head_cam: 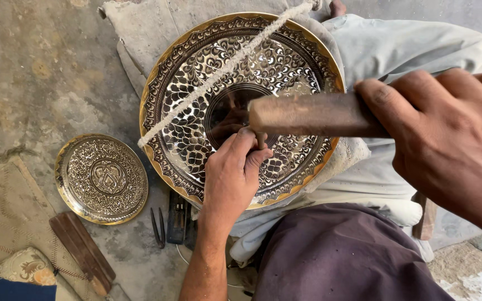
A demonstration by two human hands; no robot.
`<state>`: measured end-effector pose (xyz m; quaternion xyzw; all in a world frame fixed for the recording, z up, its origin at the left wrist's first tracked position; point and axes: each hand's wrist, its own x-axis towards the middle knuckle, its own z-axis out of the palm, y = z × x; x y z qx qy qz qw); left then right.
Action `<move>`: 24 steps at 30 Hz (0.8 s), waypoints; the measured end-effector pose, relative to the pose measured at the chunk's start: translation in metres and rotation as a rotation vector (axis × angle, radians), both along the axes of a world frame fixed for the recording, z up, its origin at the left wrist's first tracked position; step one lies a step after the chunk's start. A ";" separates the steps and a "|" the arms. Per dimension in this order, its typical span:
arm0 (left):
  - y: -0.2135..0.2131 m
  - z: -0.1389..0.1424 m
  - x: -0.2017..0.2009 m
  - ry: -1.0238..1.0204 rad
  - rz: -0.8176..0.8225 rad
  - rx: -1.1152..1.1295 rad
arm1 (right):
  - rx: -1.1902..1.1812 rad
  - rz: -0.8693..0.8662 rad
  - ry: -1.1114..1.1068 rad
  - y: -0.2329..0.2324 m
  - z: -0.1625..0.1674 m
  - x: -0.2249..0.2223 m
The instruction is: The person sits on the floor with a large decorated brass tray on their lap, holding a small punch against the tray's polished center and striking it with a wooden mallet to emboss the metal. A second finished brass tray rests on the floor beside them.
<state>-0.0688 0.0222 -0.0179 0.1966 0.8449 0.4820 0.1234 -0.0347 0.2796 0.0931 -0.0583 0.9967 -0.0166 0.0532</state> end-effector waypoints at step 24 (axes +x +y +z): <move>0.005 0.020 -0.026 -0.021 -0.184 0.044 | -0.354 -0.581 -0.140 0.023 -0.020 0.049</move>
